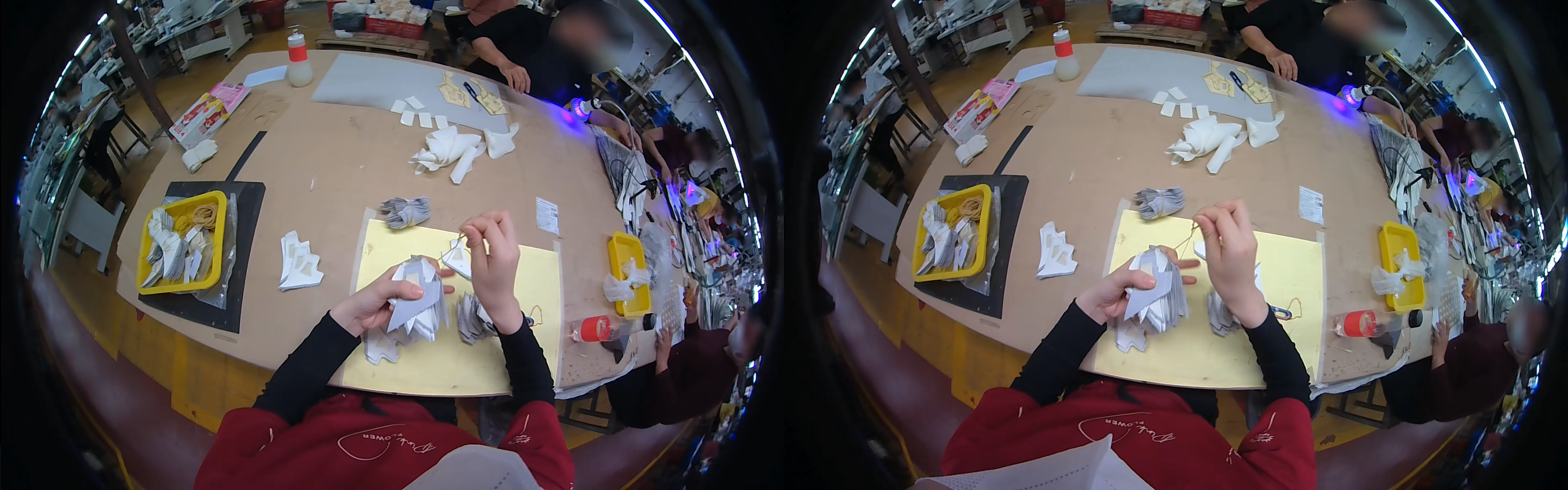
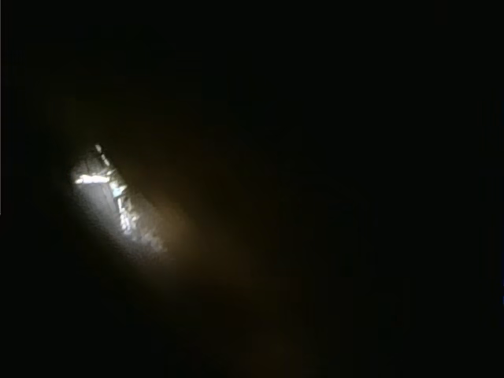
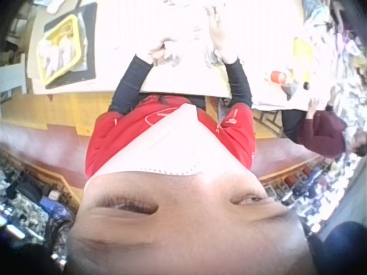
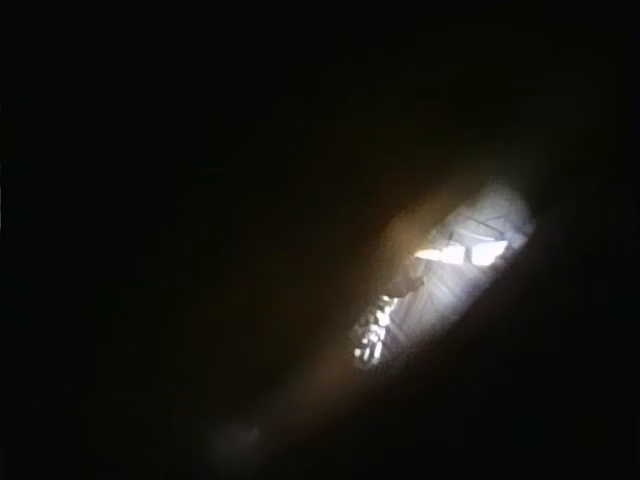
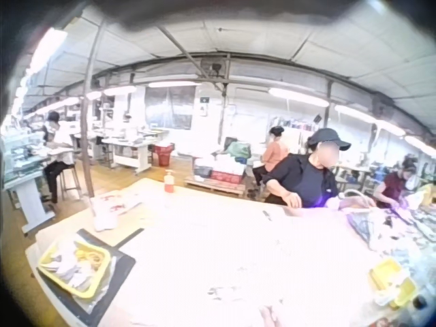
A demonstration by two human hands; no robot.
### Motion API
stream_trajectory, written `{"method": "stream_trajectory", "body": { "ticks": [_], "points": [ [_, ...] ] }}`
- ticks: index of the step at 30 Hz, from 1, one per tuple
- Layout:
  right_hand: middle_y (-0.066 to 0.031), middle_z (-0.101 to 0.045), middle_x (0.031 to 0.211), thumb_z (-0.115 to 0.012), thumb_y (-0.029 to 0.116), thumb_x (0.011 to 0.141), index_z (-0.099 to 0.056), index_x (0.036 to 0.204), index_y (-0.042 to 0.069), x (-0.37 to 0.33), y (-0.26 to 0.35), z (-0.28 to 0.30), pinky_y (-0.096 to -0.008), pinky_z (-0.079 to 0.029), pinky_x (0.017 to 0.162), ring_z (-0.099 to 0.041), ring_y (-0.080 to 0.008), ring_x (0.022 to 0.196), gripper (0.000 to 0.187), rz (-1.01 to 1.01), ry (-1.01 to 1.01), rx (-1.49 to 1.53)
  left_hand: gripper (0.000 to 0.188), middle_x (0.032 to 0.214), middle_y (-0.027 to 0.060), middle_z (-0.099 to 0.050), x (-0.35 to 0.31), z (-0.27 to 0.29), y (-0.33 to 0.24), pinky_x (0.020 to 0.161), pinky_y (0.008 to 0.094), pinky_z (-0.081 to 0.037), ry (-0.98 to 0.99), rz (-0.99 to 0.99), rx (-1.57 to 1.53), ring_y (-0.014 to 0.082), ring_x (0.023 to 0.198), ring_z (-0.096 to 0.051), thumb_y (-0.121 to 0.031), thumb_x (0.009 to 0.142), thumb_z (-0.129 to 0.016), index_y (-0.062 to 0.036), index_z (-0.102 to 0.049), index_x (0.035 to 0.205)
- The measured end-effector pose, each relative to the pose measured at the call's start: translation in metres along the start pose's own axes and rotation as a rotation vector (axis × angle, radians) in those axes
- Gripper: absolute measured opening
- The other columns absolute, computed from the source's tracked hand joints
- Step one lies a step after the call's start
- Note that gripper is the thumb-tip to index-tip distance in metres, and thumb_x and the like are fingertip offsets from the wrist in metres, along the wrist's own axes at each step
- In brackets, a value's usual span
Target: The person repeatedly picks up small white fabric pieces from a table, folds them by hand, and stacks them into a growing pile. The person occasionally reorganizes the stack and places some folded pieces into a yellow tray. Other workers are visible in the background performing similar tasks.
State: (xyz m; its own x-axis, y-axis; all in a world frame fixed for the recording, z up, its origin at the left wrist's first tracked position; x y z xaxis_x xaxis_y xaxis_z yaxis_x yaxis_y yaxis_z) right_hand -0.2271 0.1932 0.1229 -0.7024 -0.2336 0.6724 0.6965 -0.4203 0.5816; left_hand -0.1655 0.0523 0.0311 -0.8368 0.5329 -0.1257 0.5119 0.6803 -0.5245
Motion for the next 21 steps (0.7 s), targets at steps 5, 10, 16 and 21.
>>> {"method": "stream_trajectory", "body": {
  "ticks": [5,10,16,21],
  "points": [
    [-0.0071,-0.053,0.087,-0.058,0.004,0.097,-0.062,0.091,-0.002,0.0,-0.014,-0.002,-0.026,-0.043,0.058,-0.052,-0.0128,0.065,0.009,-0.064,-0.025,0.005,0.071,0.108,0.0179,-0.063,-0.008,-0.002,0.005,0.092,0.041,-0.054,0.12,0.046,0.104,0.0288,0.103,-0.065,-0.013,0.07,-0.077,-0.0064,-0.044,0.132],
    [-0.0087,-0.054,0.089,-0.06,0.004,0.096,-0.064,0.092,-0.002,0.001,-0.015,0.006,-0.029,-0.044,0.058,-0.055,-0.0163,0.067,0.008,-0.168,-0.094,0.039,0.082,0.106,0.0148,-0.064,-0.005,0.0,-0.007,0.091,0.0356,-0.053,0.063,0.008,0.159,0.023,0.102,-0.065,-0.012,0.071,-0.078,-0.013,-0.037,0.143],
    [-0.0075,-0.056,0.089,-0.055,0.009,0.101,-0.062,0.094,-0.002,-0.002,-0.02,-0.003,-0.0254,-0.044,0.056,-0.055,-0.0117,0.064,0.014,-0.164,-0.087,0.163,0.084,0.104,0.013,-0.064,-0.008,-0.018,0.005,0.088,0.035,-0.051,0.175,0.128,0.333,0.0219,0.098,-0.064,-0.016,0.068,-0.082,-0.0119,-0.039,0.14],
    [-0.0079,-0.061,0.086,-0.047,0.019,0.106,-0.059,0.1,0.002,-0.012,-0.032,-0.011,-0.0219,-0.044,0.056,-0.056,-0.0088,0.062,0.022,-0.645,-0.063,0.998,0.075,0.108,0.0107,-0.064,-0.009,-0.016,0.008,0.087,0.0331,-0.051,0.194,0.168,0.205,0.0207,0.099,-0.065,-0.016,0.068,-0.083,-0.0118,-0.044,0.133]
  ]
}}
Point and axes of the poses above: each hand's wrist, its own x-axis towards the middle knuckle, its own z-axis out of the back of the hand, y = z × x, the point moved 5 cm from there along x, towards the middle knuckle
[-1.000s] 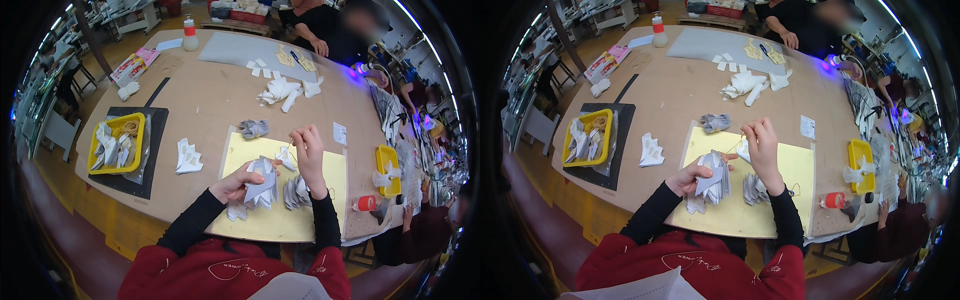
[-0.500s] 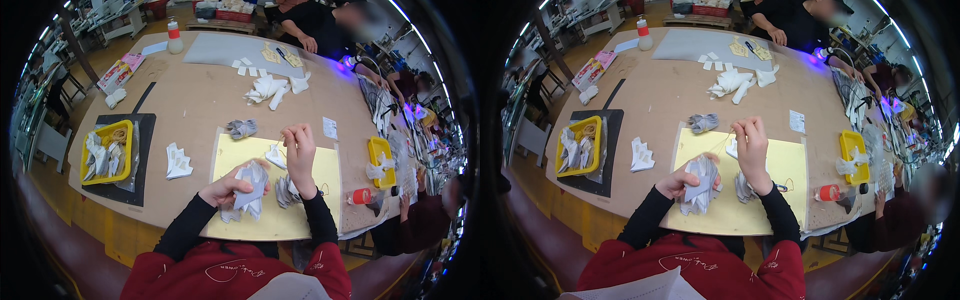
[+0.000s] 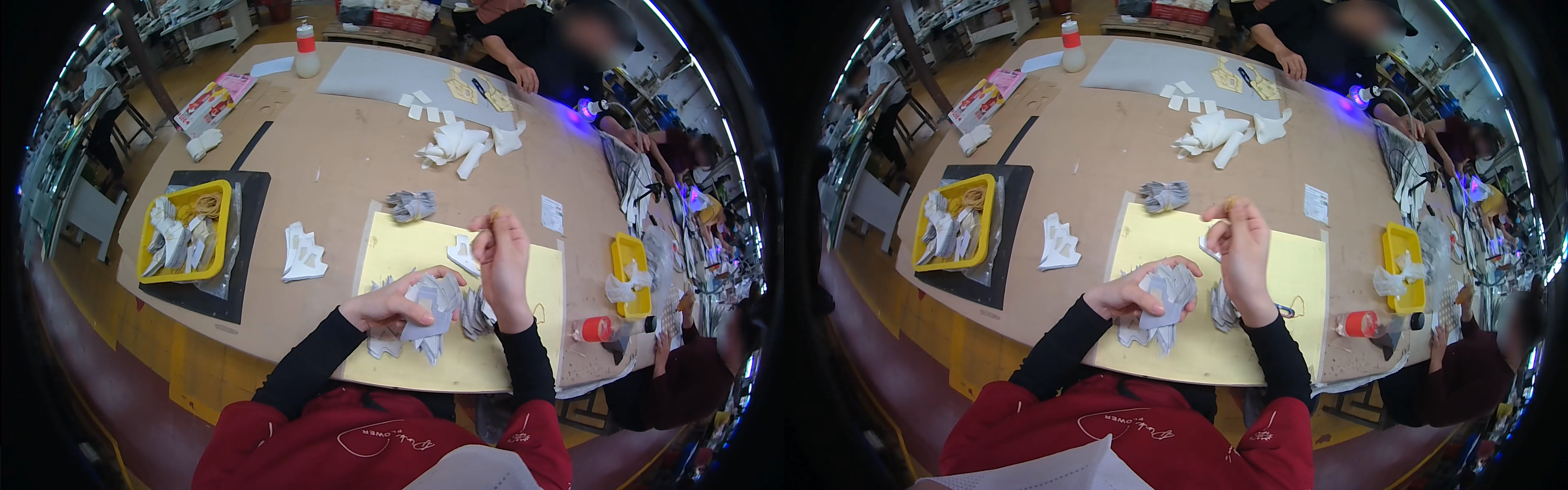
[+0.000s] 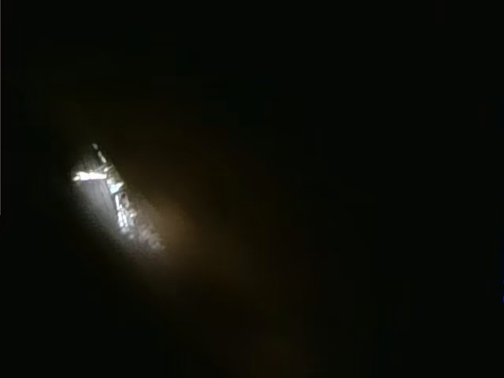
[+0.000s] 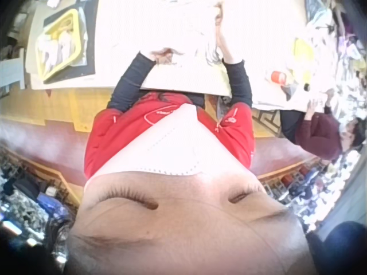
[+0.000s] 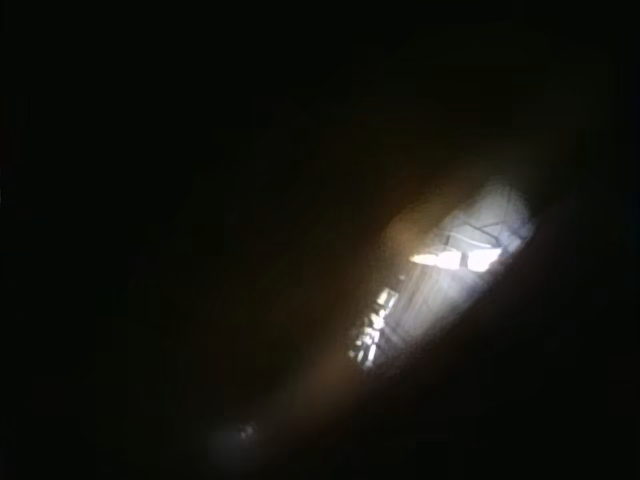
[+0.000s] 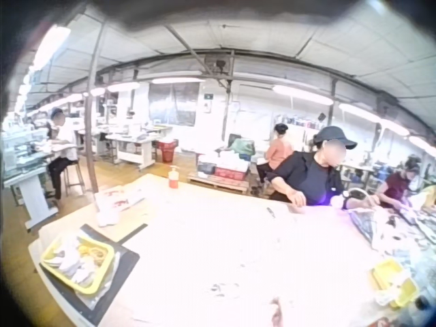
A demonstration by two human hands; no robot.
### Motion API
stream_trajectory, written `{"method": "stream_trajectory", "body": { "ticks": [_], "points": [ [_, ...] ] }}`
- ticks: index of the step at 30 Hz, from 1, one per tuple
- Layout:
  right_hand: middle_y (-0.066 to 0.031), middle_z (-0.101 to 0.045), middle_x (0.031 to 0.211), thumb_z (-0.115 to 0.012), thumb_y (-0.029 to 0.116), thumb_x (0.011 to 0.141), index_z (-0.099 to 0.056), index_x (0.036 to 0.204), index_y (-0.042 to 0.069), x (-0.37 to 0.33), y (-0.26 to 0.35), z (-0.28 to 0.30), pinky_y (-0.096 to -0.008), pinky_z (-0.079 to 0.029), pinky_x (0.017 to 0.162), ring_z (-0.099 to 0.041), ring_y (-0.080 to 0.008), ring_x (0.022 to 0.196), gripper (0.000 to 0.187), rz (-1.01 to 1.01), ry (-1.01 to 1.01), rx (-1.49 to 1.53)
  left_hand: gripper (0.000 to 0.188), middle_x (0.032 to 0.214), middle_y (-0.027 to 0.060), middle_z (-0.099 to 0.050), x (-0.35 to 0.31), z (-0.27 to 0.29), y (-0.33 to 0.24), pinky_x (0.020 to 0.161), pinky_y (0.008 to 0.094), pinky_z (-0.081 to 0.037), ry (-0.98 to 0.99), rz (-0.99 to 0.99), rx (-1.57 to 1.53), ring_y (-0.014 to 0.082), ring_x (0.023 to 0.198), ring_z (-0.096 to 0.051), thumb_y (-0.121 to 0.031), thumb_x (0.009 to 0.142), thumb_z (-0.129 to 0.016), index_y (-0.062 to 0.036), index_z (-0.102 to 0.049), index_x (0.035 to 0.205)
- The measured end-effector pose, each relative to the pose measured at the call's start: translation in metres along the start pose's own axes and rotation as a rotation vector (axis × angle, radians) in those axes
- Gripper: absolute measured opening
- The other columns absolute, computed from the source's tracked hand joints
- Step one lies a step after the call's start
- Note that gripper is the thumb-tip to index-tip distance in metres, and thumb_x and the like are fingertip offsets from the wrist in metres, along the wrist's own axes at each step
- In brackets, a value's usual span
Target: The person repeatedly picks up small white fabric pieces from a table, folds them by hand, and stacks them into a growing pile. The person occasionally reorganizes the stack and places some folded pieces into a yellow tray. Other workers are visible in the background performing similar tasks.
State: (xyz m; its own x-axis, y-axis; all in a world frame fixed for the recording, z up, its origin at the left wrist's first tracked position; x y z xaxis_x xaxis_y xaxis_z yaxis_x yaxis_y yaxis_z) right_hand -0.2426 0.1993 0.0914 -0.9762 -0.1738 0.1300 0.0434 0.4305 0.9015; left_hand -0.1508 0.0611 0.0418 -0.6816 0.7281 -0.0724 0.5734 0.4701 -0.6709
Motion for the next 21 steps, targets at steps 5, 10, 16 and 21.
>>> {"method": "stream_trajectory", "body": {
  "ticks": [5,10,16,21],
  "points": [
    [-0.0092,-0.063,0.086,-0.057,0.017,0.101,-0.063,0.104,0.001,0.028,0.026,0.042,-0.0238,-0.048,0.058,-0.058,-0.0102,0.065,0.017,0.093,-0.045,-0.111,0.074,0.111,0.0095,-0.064,0.005,0.044,0.002,0.066,0.0225,-0.051,-0.336,-0.212,0.041,0.0165,0.099,-0.066,-0.017,0.075,-0.08,-0.0121,-0.04,0.137],
    [-0.0067,-0.062,0.091,-0.068,0.008,0.089,-0.067,0.114,0.003,0.024,0.039,0.041,-0.0262,-0.047,0.062,-0.056,-0.0115,0.067,0.025,0.337,0.066,-1.294,0.083,0.111,0.001,-0.059,0.001,0.055,-0.01,0.065,0.0212,-0.046,-0.594,-0.365,-0.011,0.0059,0.092,-0.06,-0.019,0.082,-0.08,-0.0173,-0.027,0.147],
    [-0.0063,-0.062,0.095,-0.075,0.007,0.081,-0.068,0.11,0.003,-0.014,0.01,-0.033,-0.0256,-0.045,0.065,-0.056,-0.0127,0.074,0.031,0.14,0.329,-0.987,0.073,0.124,0.0037,-0.055,-0.001,0.05,-0.007,0.082,0.0267,-0.054,-0.606,-0.461,-0.052,0.0127,0.104,-0.061,-0.018,0.091,-0.072,-0.0152,-0.026,0.147],
    [-0.0063,-0.064,0.1,-0.075,0.006,0.08,-0.068,0.101,0.002,-0.013,0.001,-0.034,-0.0269,-0.045,0.073,-0.058,-0.0152,0.084,0.023,0.324,0.258,-0.859,0.051,0.13,0.0071,-0.053,0.004,0.052,-0.009,0.092,0.0329,-0.054,-0.456,-0.481,-0.222,0.017,0.116,-0.057,-0.023,0.1,-0.059,-0.013,-0.032,0.143]
  ]
}}
Point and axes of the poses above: each hand's wrist, its own x-axis towards the middle knuckle, its own z-axis out of the back of the hand, y = z × x, the point moved 5 cm from there along x, towards the middle knuckle
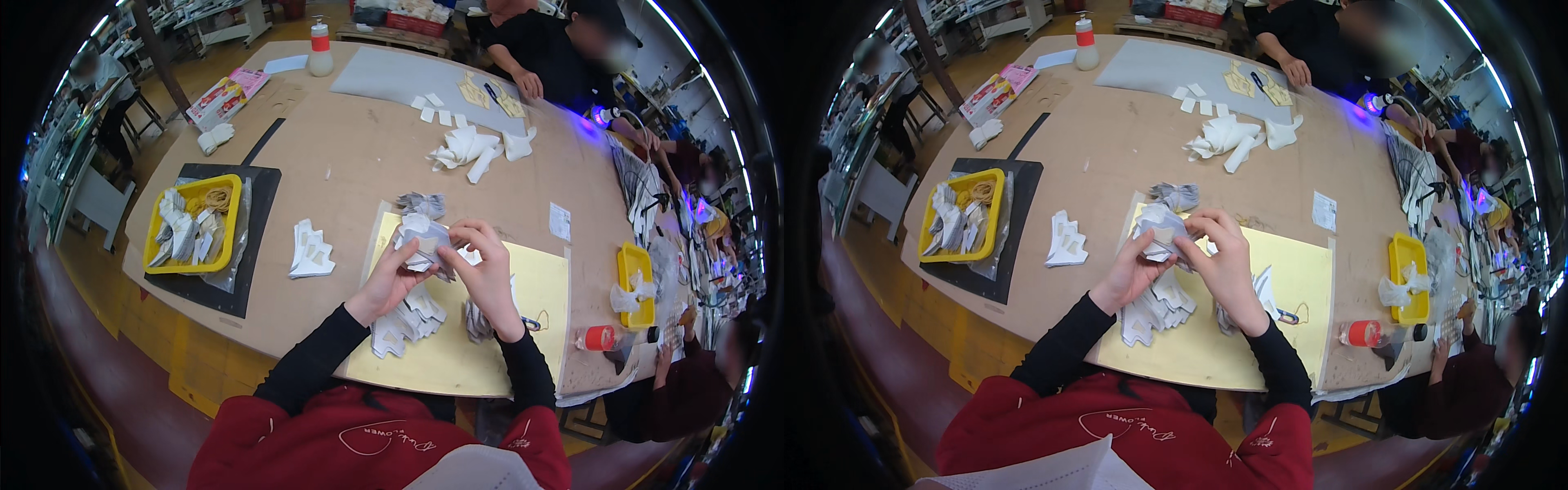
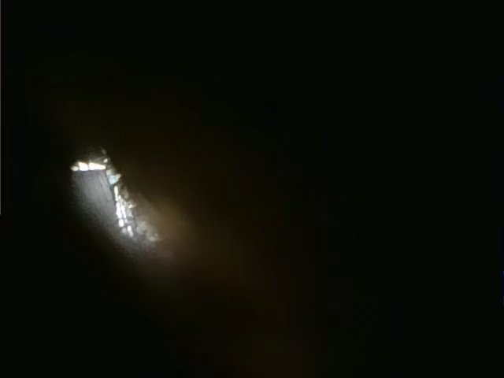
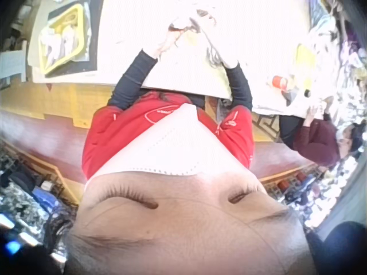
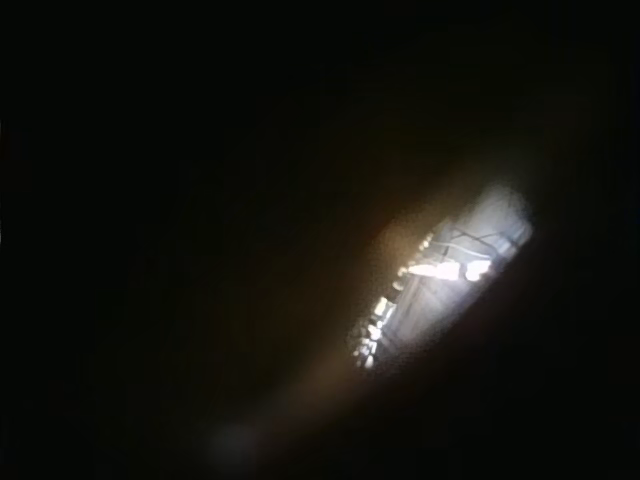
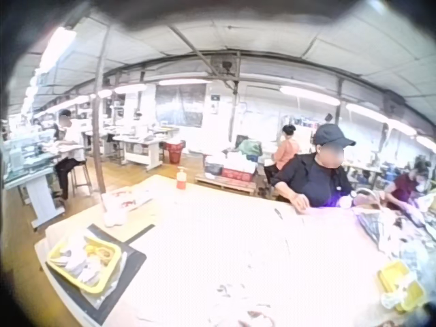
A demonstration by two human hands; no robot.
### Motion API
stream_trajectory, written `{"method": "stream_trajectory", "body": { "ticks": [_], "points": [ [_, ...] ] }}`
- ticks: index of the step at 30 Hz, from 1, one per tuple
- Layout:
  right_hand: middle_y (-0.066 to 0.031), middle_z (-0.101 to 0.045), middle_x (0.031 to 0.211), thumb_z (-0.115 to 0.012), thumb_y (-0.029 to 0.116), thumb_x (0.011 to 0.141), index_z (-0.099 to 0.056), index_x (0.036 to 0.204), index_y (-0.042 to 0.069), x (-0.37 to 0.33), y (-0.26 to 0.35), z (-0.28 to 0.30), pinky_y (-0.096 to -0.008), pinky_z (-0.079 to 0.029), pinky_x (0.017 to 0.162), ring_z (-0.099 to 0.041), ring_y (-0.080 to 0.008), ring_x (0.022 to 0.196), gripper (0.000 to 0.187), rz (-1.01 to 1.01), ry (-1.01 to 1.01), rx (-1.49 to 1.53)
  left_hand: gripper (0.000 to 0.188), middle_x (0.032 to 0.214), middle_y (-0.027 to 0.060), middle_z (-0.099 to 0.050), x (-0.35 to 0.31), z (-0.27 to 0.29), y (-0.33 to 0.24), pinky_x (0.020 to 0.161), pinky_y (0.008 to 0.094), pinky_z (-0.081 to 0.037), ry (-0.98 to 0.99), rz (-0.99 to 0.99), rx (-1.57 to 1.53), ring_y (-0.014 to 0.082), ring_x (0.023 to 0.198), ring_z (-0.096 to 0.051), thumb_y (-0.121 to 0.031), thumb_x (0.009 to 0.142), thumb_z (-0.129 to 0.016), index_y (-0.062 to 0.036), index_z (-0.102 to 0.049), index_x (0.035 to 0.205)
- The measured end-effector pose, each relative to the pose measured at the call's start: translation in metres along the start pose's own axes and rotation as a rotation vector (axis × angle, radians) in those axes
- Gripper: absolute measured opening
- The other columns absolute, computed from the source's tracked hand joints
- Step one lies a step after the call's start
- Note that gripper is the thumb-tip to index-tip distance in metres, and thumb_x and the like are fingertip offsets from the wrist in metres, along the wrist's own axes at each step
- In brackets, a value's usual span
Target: The person repeatedly picks up small white fabric pieces from a table, folds them by hand, and stacks them into a growing pile. The person occasionally reorganizes the stack and places some folded pieces into a yellow tray. Other workers are visible in the background performing similar tasks.
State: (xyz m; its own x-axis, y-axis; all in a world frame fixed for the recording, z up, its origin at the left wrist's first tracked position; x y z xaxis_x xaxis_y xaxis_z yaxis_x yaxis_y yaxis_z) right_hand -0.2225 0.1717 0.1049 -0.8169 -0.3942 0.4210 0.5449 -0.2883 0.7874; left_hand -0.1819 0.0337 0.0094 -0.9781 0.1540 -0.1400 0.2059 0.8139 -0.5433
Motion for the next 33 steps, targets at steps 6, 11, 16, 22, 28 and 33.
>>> {"method": "stream_trajectory", "body": {
  "ticks": [6,11,16,22,28,33],
  "points": [
    [-0.0104,-0.065,0.101,-0.071,-0.001,0.082,-0.067,0.099,0.0,-0.008,-0.014,0.007,-0.0294,-0.047,0.083,-0.063,-0.0214,0.089,0.018,-0.149,-0.212,0.353,0.049,0.138,0.013,-0.05,-0.001,-0.007,-0.001,0.097,0.0352,-0.053,-0.035,-0.031,0.054,0.0222,0.121,-0.055,-0.035,0.104,-0.05,-0.0021,-0.04,0.139],
    [-0.0026,-0.068,0.091,-0.074,-0.004,0.07,-0.068,0.089,0.009,-0.014,0.027,0.018,-0.0355,-0.047,0.085,-0.063,-0.0237,0.091,0.024,0.528,-0.265,-0.365,0.05,0.137,0.0122,-0.05,0.0,-0.005,0.006,0.099,0.0356,-0.051,-0.007,-0.013,-0.073,0.0211,0.122,-0.054,-0.033,0.104,-0.051,-0.0062,-0.035,0.142],
    [-0.001,-0.068,0.099,-0.075,0.004,0.075,-0.071,0.091,0.011,-0.009,0.034,-0.012,-0.0389,-0.044,0.091,-0.063,-0.0205,0.098,0.018,0.575,0.099,-0.538,0.054,0.13,0.0081,-0.053,0.0,0.002,-0.001,0.098,0.0334,-0.05,0.014,-0.075,0.082,0.0177,0.119,-0.055,-0.023,0.101,-0.059,-0.015,-0.03,0.146],
    [-0.0112,-0.065,0.114,-0.076,0.01,0.082,-0.054,0.134,0.006,-0.002,0.019,-0.005,-0.0377,-0.049,0.088,-0.062,-0.0287,0.105,0.056,0.282,0.127,-0.228,0.062,0.142,0.0062,-0.046,-0.002,-0.008,-0.01,0.103,0.0326,-0.045,0.146,-0.133,0.263,0.0175,0.126,-0.051,-0.014,0.096,-0.063,-0.0151,-0.029,0.149],
    [-0.0221,-0.062,0.121,-0.076,0.016,0.084,-0.033,0.152,0.006,-0.01,0.001,-0.01,-0.0371,-0.051,0.088,-0.063,-0.0325,0.107,0.08,-0.07,0.412,-0.02,0.059,0.163,0.0072,-0.013,-0.003,-0.009,-0.015,0.113,0.0369,-0.034,0.248,-0.232,0.507,0.0228,0.145,-0.029,-0.012,0.084,-0.065,-0.0101,-0.045,0.139],
    [-0.0198,-0.066,0.107,-0.077,0.02,0.078,-0.039,0.147,0.009,-0.012,0.0,-0.006,-0.0387,-0.053,0.078,-0.067,-0.0363,0.092,0.079,-0.178,0.467,-0.098,0.066,0.165,0.0086,-0.007,-0.003,-0.015,-0.009,0.115,0.037,-0.03,0.336,-0.258,0.74,0.0234,0.148,-0.024,-0.014,0.08,-0.069,-0.0083,-0.043,0.141]
  ]
}}
Point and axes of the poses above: each hand's wrist, its own x-axis towards the middle knuckle, its own z-axis out of the back of the hand, y = z × x, the point moved 5 cm from there along x, towards the middle knuckle
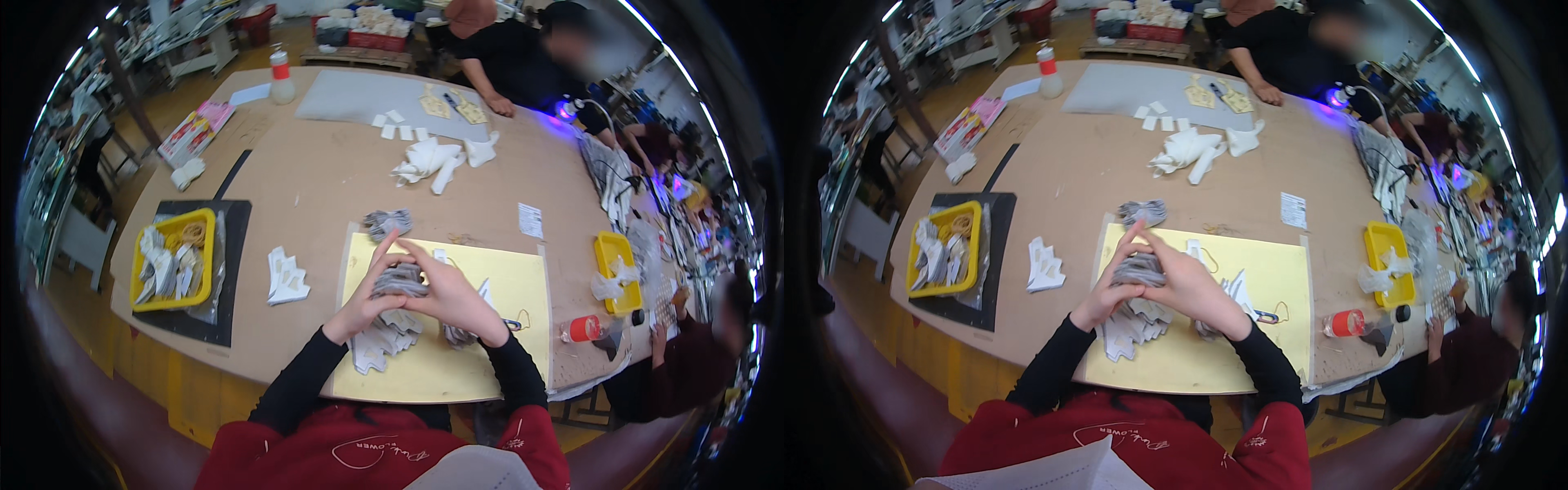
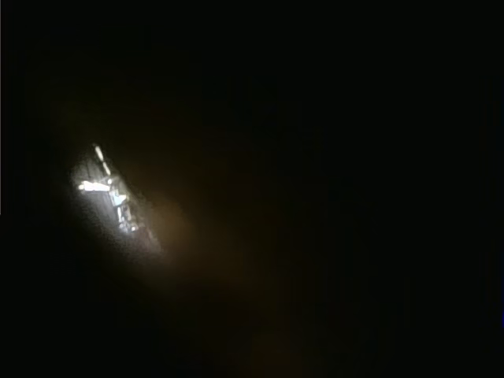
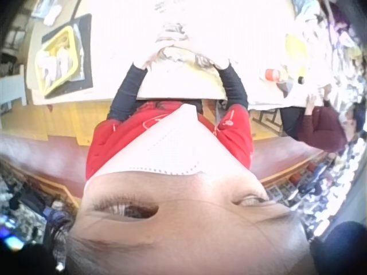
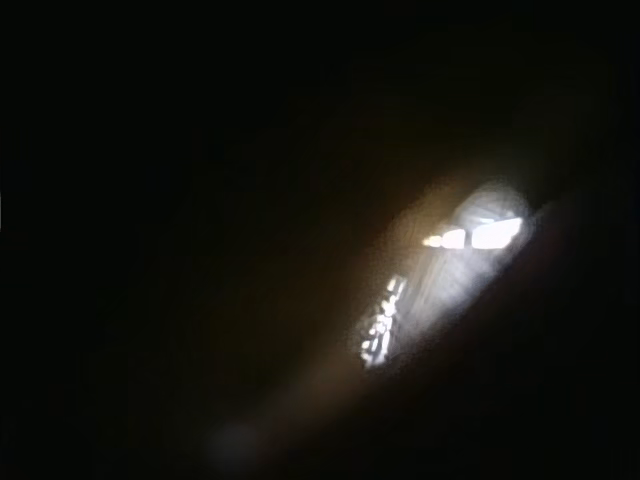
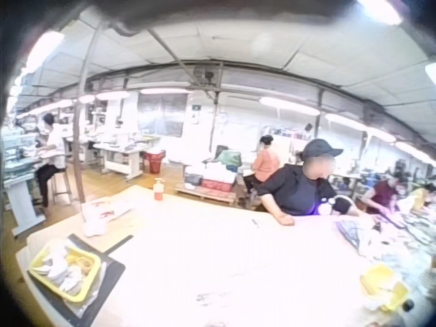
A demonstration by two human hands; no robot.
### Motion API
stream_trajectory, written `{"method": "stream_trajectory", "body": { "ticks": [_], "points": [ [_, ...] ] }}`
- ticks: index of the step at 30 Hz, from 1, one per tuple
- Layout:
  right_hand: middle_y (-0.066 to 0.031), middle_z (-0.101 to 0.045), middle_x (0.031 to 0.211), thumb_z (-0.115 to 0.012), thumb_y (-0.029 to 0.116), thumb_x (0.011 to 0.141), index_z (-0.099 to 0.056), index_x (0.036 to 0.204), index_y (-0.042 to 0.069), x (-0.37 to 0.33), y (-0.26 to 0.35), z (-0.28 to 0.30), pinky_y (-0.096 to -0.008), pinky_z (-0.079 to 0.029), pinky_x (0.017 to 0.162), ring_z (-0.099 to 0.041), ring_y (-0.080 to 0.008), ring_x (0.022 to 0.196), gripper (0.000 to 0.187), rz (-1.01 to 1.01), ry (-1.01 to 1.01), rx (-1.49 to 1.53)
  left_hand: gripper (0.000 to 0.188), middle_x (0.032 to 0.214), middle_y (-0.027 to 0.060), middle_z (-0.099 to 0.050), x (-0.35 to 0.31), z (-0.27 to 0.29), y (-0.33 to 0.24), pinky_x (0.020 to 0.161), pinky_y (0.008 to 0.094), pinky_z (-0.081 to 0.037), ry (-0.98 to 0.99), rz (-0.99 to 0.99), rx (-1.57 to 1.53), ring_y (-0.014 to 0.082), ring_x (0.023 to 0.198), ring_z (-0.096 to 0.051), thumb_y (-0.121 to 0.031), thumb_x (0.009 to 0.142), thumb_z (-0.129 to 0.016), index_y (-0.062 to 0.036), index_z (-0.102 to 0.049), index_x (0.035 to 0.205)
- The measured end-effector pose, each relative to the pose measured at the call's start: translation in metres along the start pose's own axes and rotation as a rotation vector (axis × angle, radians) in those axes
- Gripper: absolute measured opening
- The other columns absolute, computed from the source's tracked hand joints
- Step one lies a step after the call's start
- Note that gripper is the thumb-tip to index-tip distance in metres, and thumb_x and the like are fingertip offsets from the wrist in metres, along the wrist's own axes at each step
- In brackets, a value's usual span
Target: The person repeatedly picks up small white fabric pieces from a table, folds them by hand, and stacks them into a growing pile. The person occasionally reorganizes the stack and places some folded pieces into a yellow tray. Other workers are visible in the background performing similar tasks.
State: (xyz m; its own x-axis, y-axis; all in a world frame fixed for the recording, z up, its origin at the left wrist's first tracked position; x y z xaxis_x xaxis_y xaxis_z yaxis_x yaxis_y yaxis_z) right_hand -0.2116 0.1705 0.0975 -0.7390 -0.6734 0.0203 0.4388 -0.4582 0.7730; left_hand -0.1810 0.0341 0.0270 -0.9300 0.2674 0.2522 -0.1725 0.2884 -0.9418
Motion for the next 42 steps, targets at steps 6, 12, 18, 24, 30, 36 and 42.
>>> {"method": "stream_trajectory", "body": {
  "ticks": [6,12,18,24,30,36,42],
  "points": [
    [-0.0151,-0.069,0.102,-0.077,0.012,0.076,-0.053,0.127,0.006,0.003,-0.008,0.03,-0.0366,-0.053,0.078,-0.069,-0.0291,0.091,0.056,0.094,-0.352,-0.03,0.095,0.164,0.0073,-0.006,-0.002,-0.005,-0.002,0.114,0.042,-0.034,-0.204,-0.107,-0.047,0.0302,0.146,-0.026,-0.018,0.084,-0.073,-0.0122,-0.009,0.155],
    [-0.0176,-0.068,0.1,-0.079,0.015,0.076,-0.056,0.121,0.008,-0.006,-0.1,0.136,-0.0418,-0.052,0.081,-0.067,-0.0335,0.094,0.051,0.005,-0.906,-0.225,0.053,0.162,0.0072,-0.017,-0.002,0.017,-0.02,0.103,0.0388,-0.043,-0.28,-0.09,0.068,0.0224,0.137,-0.039,-0.03,0.086,-0.071,-0.0115,-0.054,0.132],
    [-0.0134,-0.06,0.117,-0.077,0.03,0.079,-0.05,0.132,0.013,-0.009,-0.229,0.107,-0.0499,-0.043,0.091,-0.056,-0.0336,0.108,0.062,-0.257,-0.756,-0.81,0.041,0.154,0.0098,-0.035,0.001,0.01,-0.02,0.099,0.0331,-0.042,-0.21,-0.09,0.019,0.0179,0.131,-0.044,-0.025,0.087,-0.07,-0.0089,-0.06,0.123],
    [-0.0165,-0.054,0.132,-0.073,0.037,0.083,-0.045,0.137,0.009,0.024,-0.243,0.121,-0.0452,-0.04,0.099,-0.051,-0.0367,0.12,0.067,-0.409,-0.534,-0.371,0.029,0.143,0.0112,-0.048,-0.005,0.019,-0.019,0.096,0.0305,-0.042,-0.235,-0.022,0.021,0.0155,0.121,-0.051,-0.015,0.088,-0.065,-0.0059,-0.063,0.116],
    [-0.0117,-0.054,0.135,-0.068,0.035,0.091,-0.037,0.144,0.003,0.064,-0.292,0.19,-0.0377,-0.044,0.099,-0.054,-0.0239,0.121,0.069,-0.376,-0.915,0.78,0.021,0.124,0.0113,-0.061,-0.004,0.018,-0.017,0.096,0.0325,-0.044,-0.222,-0.003,0.021,0.0189,0.114,-0.057,-0.007,0.086,-0.063,-0.0028,-0.063,0.107],
    [-0.0095,-0.055,0.135,-0.065,0.032,0.093,-0.039,0.144,0.003,0.118,-0.372,0.259,-0.033,-0.044,0.1,-0.056,-0.0225,0.119,0.064,-0.266,-1.206,1.059,0.019,0.113,0.0122,-0.066,0.0,0.028,-0.012,0.1,0.0358,-0.045,-0.199,-0.011,0.072,0.0214,0.112,-0.06,0.0,0.085,-0.065,-0.0004,-0.065,0.104],
    [-0.0194,-0.044,0.147,-0.056,0.058,0.091,-0.046,0.14,0.002,0.159,-0.395,0.263,-0.0518,-0.026,0.112,-0.032,-0.0365,0.141,0.075,-1.041,-1.242,0.304,0.017,0.111,0.0125,-0.065,-0.005,0.053,0.005,0.097,0.0343,-0.044,-0.351,0.036,-0.009,0.0212,0.108,-0.061,-0.002,0.088,-0.062,0.0008,-0.065,0.104]
  ]
}}
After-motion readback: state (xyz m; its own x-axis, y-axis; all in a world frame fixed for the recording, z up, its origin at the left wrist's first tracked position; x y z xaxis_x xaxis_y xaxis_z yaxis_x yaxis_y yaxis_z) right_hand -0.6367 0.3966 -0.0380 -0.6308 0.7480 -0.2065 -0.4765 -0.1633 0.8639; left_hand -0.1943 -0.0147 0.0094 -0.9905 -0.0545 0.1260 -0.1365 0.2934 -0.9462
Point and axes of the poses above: each hand's wrist, its own x-axis towards the middle knuckle, its own z-axis out of the back of the hand, y = z × x, the point moved 5 cm from there along x, towards the middle knuckle
